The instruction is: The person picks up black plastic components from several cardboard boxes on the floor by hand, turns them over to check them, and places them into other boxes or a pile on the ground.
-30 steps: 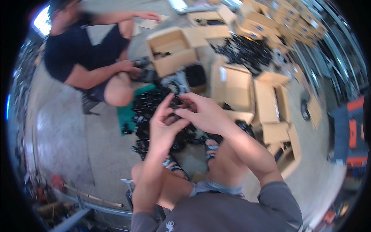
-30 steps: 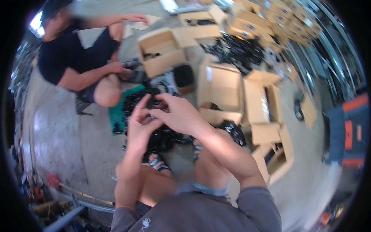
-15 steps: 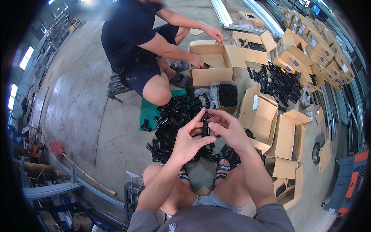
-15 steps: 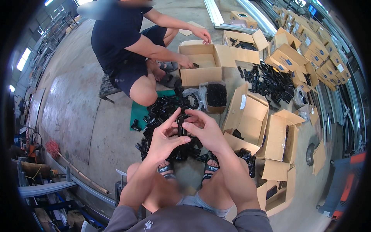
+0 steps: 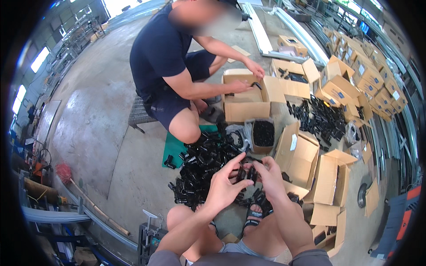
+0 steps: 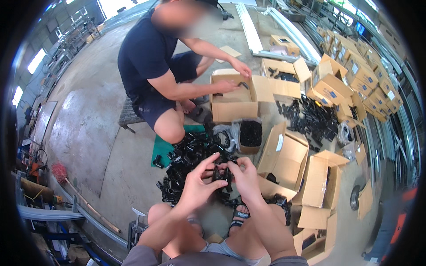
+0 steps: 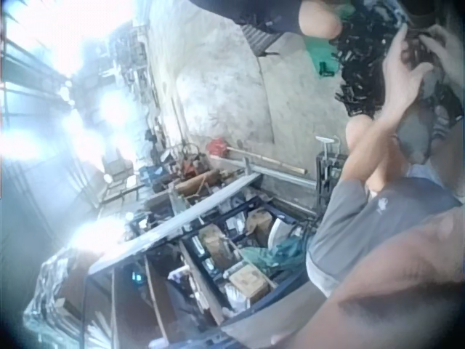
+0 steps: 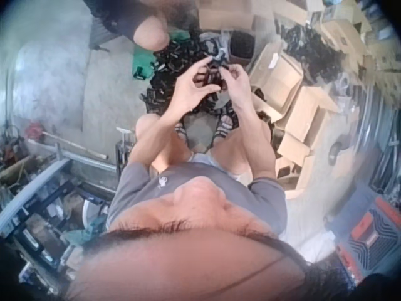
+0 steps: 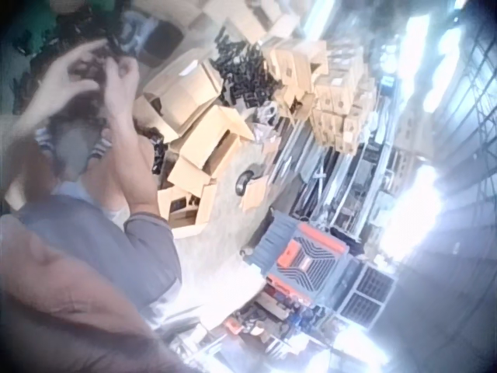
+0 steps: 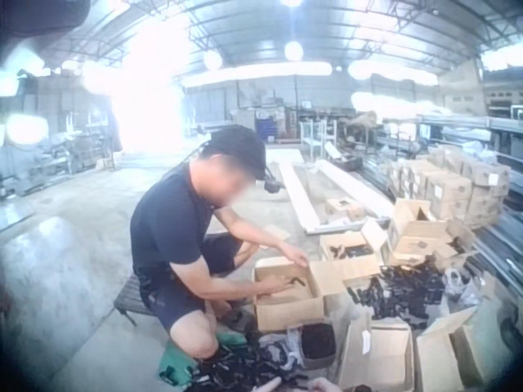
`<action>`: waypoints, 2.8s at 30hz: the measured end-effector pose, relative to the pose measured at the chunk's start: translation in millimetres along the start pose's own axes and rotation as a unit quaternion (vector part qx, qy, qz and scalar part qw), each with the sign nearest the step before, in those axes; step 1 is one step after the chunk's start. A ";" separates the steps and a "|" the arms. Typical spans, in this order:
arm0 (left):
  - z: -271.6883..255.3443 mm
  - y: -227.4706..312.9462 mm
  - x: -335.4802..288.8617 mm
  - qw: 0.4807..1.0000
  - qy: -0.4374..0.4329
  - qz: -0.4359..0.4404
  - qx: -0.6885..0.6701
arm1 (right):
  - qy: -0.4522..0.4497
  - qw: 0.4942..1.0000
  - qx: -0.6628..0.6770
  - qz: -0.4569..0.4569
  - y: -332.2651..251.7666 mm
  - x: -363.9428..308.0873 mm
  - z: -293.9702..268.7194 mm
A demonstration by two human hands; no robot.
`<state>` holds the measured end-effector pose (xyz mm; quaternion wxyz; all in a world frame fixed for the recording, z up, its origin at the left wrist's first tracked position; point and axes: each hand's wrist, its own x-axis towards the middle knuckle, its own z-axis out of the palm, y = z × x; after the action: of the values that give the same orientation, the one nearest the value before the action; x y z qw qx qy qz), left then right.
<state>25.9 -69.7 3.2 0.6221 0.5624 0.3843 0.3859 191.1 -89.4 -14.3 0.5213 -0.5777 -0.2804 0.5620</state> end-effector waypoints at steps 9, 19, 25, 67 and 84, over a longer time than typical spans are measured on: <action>-12.2 0.1 -0.5 0.999 -0.013 -0.048 -0.023 | -0.089 0.982 0.155 0.065 -9.3 -6.0 -1.8; -21.4 5.3 -3.4 0.996 -0.035 -0.044 -0.070 | -0.097 0.982 0.159 0.038 -12.0 -11.8 -5.0; -15.4 -4.3 -8.9 0.998 -0.050 -0.017 0.022 | -0.050 0.995 0.042 -0.072 -8.7 -20.9 9.6; -8.0 13.9 -5.6 0.996 -0.091 0.019 0.008 | -0.122 0.982 -0.034 -0.141 -21.2 -18.5 -10.4; -15.1 11.9 -9.9 0.996 -0.087 -0.025 -0.002 | -0.132 0.985 -0.017 -0.113 -14.3 -23.2 -2.1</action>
<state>7.5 -71.9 14.5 0.6640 0.5825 0.3418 0.3209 191.9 -106.8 6.8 0.5298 -0.4724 -0.4195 0.5659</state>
